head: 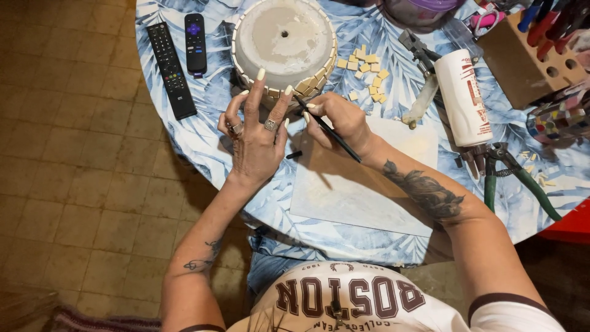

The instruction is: Applying small mosaic tiles to the exterior of a ceramic pot using glue and nippers for trimming.

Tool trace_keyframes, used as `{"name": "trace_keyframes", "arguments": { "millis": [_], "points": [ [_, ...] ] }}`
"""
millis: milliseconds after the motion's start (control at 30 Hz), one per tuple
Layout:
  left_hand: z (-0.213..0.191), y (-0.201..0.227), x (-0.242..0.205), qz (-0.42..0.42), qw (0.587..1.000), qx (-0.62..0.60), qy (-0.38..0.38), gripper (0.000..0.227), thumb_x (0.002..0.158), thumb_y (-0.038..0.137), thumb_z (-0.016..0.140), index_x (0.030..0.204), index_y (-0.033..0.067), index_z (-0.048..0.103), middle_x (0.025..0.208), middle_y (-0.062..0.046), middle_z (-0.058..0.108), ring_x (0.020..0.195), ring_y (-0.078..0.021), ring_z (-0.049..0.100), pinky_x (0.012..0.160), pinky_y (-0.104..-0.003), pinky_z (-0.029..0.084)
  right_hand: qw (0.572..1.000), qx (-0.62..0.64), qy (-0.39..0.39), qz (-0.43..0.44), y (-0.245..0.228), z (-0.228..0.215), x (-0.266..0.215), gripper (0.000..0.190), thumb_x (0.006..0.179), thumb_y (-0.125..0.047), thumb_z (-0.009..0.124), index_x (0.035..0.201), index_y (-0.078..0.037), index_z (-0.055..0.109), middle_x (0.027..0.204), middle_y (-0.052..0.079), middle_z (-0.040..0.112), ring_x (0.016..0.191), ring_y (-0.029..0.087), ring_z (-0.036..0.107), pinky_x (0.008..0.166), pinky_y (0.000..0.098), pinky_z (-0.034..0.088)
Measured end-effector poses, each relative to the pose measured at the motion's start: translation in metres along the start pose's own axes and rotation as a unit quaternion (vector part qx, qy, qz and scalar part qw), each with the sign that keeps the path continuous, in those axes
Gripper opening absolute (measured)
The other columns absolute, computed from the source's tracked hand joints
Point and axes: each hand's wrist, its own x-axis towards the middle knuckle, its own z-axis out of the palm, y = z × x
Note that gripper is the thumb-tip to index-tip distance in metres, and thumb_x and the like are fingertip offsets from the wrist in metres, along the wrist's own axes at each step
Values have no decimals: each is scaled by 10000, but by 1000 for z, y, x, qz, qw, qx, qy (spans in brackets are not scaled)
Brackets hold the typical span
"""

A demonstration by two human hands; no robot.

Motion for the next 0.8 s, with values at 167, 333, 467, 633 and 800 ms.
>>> {"name": "trace_keyframes", "arguments": {
  "millis": [167,333,467,633,800],
  "points": [
    [0,0,1,3,1000,3,4,492,818,167,589,1266,294,429,1389,-56,206,1120,-283,227,834,-425,159,1000,-7,2,-2,-3,1,3,66,756,11,608,737,18,545,672,118,583,539,260,570,489,266,465],
    [-1,0,1,4,1000,7,6,491,816,166,596,1262,291,434,1384,-63,215,1113,-286,232,832,-427,161,1000,0,5,3,-2,1,2,73,757,4,613,736,22,545,675,122,587,532,259,563,488,266,464],
    [0,0,1,2,1000,0,6,484,819,164,589,1260,295,438,1386,-56,210,1118,-282,224,831,-426,157,1000,-4,4,7,-2,0,2,69,756,13,609,736,24,544,678,124,588,537,261,568,491,265,466],
    [-1,1,1,0,1000,1,5,491,820,163,589,1265,295,431,1385,-62,208,1121,-283,220,830,-426,156,1000,-7,3,9,-3,-1,1,63,758,11,608,749,27,548,686,121,586,557,264,579,494,267,468],
    [-2,1,1,0,1000,-7,4,482,822,157,586,1262,288,437,1387,-61,201,1122,-283,215,831,-427,153,1000,-5,3,6,-2,0,2,59,757,21,602,743,32,546,685,128,587,554,272,578,488,269,467]
  ]
}}
